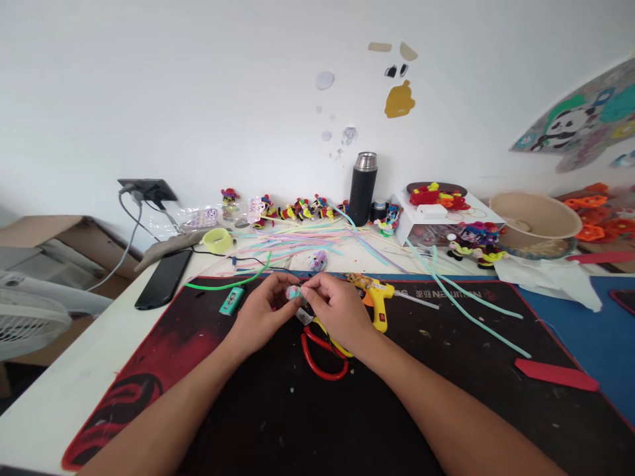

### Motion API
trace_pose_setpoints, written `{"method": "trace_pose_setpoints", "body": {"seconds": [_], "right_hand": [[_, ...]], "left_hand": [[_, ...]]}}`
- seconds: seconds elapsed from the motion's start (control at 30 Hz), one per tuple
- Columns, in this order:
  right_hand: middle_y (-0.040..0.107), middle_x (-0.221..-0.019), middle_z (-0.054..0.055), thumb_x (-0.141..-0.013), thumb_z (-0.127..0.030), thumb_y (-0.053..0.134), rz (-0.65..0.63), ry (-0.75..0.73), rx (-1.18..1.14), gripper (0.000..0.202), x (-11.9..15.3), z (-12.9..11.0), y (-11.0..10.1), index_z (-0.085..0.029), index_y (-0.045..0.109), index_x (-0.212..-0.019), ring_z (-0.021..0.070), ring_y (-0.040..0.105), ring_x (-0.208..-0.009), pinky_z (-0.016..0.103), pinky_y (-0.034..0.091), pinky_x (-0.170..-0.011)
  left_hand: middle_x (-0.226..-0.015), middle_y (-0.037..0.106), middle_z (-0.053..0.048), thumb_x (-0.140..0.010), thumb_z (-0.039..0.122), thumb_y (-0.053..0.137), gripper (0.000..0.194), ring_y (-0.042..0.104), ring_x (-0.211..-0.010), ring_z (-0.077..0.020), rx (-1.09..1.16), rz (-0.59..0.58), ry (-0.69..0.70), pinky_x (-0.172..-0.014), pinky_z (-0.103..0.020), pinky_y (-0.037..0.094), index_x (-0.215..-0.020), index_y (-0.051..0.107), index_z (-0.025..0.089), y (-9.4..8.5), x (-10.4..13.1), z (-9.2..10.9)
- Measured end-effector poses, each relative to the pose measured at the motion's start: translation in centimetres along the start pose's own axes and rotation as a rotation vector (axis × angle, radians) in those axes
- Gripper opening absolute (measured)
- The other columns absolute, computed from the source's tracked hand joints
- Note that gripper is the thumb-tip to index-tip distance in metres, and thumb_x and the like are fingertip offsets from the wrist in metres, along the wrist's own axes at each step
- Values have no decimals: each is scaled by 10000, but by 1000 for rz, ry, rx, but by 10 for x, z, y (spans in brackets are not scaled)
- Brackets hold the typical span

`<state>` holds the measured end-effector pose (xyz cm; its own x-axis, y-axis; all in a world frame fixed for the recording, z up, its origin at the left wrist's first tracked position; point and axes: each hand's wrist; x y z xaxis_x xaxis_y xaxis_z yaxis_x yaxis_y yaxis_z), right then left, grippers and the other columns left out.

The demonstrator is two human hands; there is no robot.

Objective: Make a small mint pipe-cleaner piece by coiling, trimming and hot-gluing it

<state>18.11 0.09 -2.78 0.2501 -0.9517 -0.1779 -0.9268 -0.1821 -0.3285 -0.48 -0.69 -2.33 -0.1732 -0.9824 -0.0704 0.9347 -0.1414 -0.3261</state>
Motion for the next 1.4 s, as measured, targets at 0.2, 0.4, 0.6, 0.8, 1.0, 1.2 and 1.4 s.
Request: {"method": "trace_pose_setpoints", "body": {"seconds": [0.2, 0.4, 0.6, 0.8, 1.0, 1.2, 1.4], "right_hand": [[685, -694, 0, -1010, -365, 617, -9, -4, -36, 181, 0, 1, 1, -229, 694, -919, 164, 582, -608, 270, 358, -574], [676, -685, -1, -1010, -370, 618, -16, -5, -25, 184, 0, 0, 0, -231, 691, -915, 166, 582, -607, 272, 352, -568], [675, -660, -1, -1000, -328, 620, -4, -13, -6, 163, -1, 0, -1, -232, 686, -886, 174, 589, -601, 276, 375, -583], [704, -705, 9, -973, -298, 625, 11, 35, -92, 138, -2, 0, 0, -224, 674, -868, 174, 618, -637, 270, 394, -595], [681, -673, -7, -959, -310, 633, 17, 56, -141, 155, -2, -2, 0, -214, 663, -841, 156, 601, -603, 260, 382, -567], [662, -646, -12, -960, -331, 642, 21, 48, -129, 173, -2, -3, 0, -219, 665, -831, 153, 568, -576, 263, 345, -547], [607, -609, -24, -970, -340, 630, 5, 46, -95, 182, -1, -3, 1, -217, 680, -846, 141, 494, -532, 271, 295, -525]], "left_hand": [[-868, 664, -7, -834, 426, 799, 323, 630, -783, -168, 98, -4, -57, -712, -285, 507, -986, 635, 193, -2, -3, -1], [-924, 696, -30, -842, 436, 799, 306, 657, -848, -189, 111, -14, -28, -759, -302, 525, -969, 661, 194, -4, -2, -2], [-899, 704, -28, -830, 463, 803, 333, 668, -827, -193, 155, -45, -74, -769, -324, 550, -959, 657, 192, -1, -2, 1], [-883, 707, -24, -839, 439, 793, 298, 658, -804, -187, 75, -62, -56, -742, -311, 539, -958, 674, 193, 3, -2, -1], [-933, 731, -43, -767, 474, 864, 402, 693, -874, -215, 183, -18, -99, -798, -343, 567, -992, 687, 192, 1, -3, 0], [-892, 700, -25, -755, 452, 881, 388, 662, -826, -190, 186, 7, -88, -752, -310, 544, -954, 671, 194, 0, -4, 1], [-865, 675, -9, -795, 415, 840, 321, 638, -802, -178, 126, 6, -61, -732, -298, 510, -914, 634, 198, -1, -3, 0]]}}
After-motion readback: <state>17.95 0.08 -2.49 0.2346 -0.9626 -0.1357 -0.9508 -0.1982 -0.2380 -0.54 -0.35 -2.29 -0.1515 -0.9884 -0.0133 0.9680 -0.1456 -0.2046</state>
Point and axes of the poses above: each hand's wrist, its own x-axis away from the middle knuckle, its own y-axis out of the palm, z = x × y
